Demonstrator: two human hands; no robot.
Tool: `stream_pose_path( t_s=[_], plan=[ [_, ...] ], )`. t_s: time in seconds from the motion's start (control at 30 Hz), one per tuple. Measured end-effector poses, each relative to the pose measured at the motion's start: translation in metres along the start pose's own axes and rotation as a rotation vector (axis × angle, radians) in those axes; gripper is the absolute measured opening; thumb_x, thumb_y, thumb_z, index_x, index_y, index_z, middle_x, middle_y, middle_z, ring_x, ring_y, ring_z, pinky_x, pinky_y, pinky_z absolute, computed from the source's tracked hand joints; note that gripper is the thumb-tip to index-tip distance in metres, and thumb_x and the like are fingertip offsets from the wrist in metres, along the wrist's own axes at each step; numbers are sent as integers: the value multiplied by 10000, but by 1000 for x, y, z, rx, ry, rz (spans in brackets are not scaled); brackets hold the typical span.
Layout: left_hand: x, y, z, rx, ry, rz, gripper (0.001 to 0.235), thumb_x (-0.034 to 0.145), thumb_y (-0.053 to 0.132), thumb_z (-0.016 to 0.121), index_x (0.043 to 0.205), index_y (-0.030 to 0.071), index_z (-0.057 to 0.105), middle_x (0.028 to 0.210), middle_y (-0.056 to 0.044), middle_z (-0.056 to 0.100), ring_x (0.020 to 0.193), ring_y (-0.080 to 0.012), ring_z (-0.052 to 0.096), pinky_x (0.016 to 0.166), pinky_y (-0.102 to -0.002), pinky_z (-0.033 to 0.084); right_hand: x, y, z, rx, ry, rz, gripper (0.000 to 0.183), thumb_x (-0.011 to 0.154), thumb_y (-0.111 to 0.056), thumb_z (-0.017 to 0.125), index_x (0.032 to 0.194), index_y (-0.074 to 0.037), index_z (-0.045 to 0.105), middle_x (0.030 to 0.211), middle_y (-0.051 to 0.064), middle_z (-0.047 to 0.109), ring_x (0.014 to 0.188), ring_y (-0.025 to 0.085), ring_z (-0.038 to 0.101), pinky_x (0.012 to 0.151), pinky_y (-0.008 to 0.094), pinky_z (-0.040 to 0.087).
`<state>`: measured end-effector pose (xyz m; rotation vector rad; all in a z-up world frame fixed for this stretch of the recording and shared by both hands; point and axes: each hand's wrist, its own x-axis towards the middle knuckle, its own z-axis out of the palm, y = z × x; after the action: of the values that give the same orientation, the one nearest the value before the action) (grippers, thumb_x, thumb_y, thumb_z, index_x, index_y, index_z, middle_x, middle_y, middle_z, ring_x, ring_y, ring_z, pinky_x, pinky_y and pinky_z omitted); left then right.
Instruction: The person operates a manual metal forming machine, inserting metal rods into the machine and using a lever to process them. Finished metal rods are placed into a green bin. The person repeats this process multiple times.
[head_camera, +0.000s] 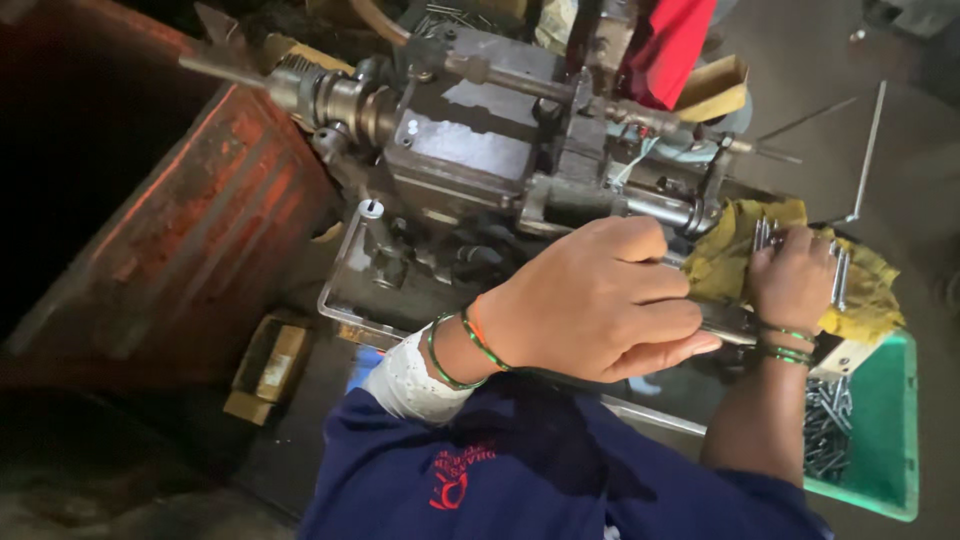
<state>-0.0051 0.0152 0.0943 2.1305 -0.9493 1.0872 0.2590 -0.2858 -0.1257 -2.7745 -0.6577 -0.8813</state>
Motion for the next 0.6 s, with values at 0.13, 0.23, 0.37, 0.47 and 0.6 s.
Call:
stream_pose_path(
  t_s=[0.13,0.23,0.37,0.47,0.6],
  plan=[
    [-5,-1,2,16,40,18,317,1027,281,723,801,129,559,771,-23,454,794,-255,448,691,-364,405,0,-12,-10,70,43,17,193,931,-63,660,1118,-41,617,1059,215,629,994,421,623,865,506,505],
    [-7,-2,5,28,57,34,341,1032,283,712,781,126,543,759,-25,452,790,-259,447,690,-364,406,4,-25,-27,266,73,7,240,946,16,648,1169,-11,561,1090,206,588,967,363,614,841,449,515],
    [-11,-2,8,24,90,29,319,1028,280,708,797,120,557,772,-17,486,797,-255,458,689,-362,411,17,-53,-40,857,-6,42,266,1027,67,580,1252,-25,471,1156,84,534,984,164,601,808,296,539],
    [-15,-2,10,13,126,25,292,1034,284,707,832,118,578,810,-10,521,829,-249,476,707,-355,424,25,-81,-39,1206,-46,43,286,1078,119,523,1313,-34,467,1126,18,490,972,92,514,877,247,499],
    [-14,1,10,18,148,15,256,1026,290,719,864,120,618,811,-1,532,842,-243,486,712,-349,434,26,-121,-39,1608,-112,246,220,1117,49,500,1272,-107,503,1029,-15,493,831,58,447,736,245,410]
  ],
)
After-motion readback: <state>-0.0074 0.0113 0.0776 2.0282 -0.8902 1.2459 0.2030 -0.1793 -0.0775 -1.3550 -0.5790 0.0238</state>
